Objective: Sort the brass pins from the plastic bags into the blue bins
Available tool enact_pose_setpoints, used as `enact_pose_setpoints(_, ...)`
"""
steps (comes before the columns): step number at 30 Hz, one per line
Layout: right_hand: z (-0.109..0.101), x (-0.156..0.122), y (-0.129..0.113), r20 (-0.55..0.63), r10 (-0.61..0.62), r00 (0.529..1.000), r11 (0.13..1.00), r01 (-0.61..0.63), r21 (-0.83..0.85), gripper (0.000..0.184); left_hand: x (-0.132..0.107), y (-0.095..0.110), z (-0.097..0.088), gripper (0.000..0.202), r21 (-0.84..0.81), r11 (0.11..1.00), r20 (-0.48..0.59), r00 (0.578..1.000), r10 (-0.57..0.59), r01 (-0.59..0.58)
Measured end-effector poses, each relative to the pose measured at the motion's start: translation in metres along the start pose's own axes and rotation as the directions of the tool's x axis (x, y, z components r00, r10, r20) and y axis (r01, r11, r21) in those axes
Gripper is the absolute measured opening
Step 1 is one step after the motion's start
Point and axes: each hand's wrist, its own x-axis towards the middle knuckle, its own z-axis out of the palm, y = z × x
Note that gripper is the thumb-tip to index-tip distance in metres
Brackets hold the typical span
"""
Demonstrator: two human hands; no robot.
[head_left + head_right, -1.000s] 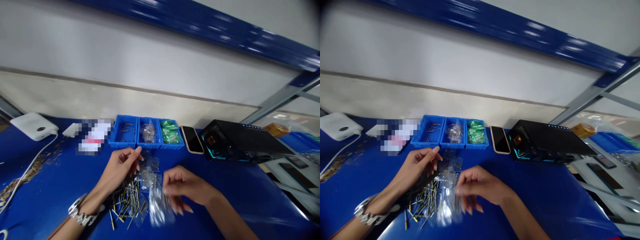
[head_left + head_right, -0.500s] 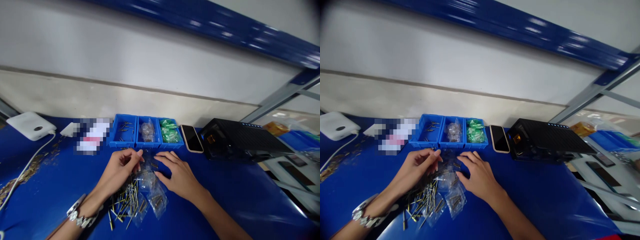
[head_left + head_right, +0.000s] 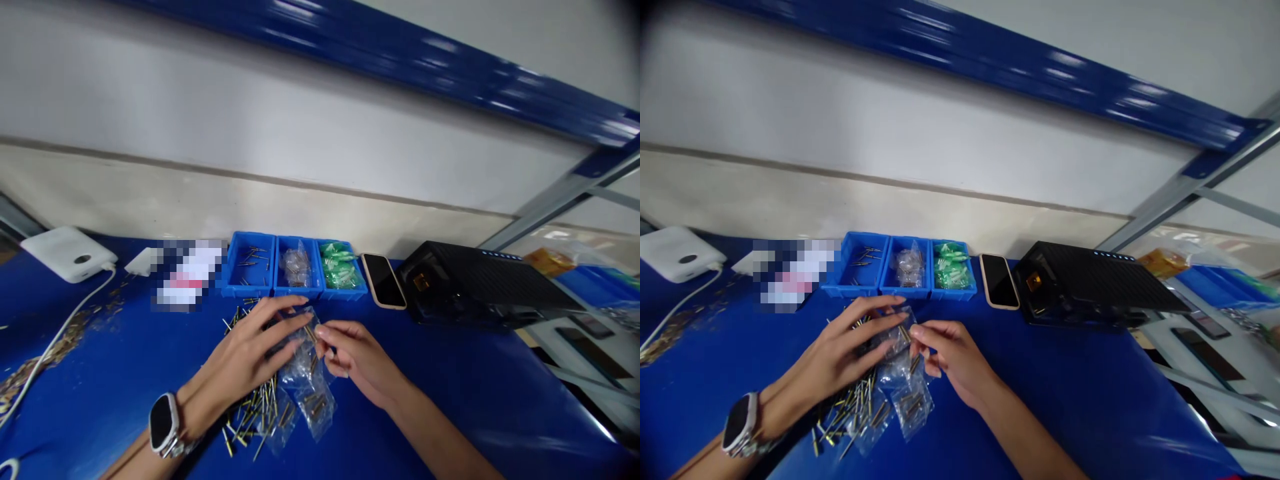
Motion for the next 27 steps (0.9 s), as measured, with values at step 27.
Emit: enact_pose_setpoints(27,-0.015,-0.016,-0.02,0.132,-0.127,0.983,0.707,0.183,-0.684,0.024,0.004,0.001,-0.003,0.053,-0.369,0.825,-0.035,0.88,-0.473,0.428)
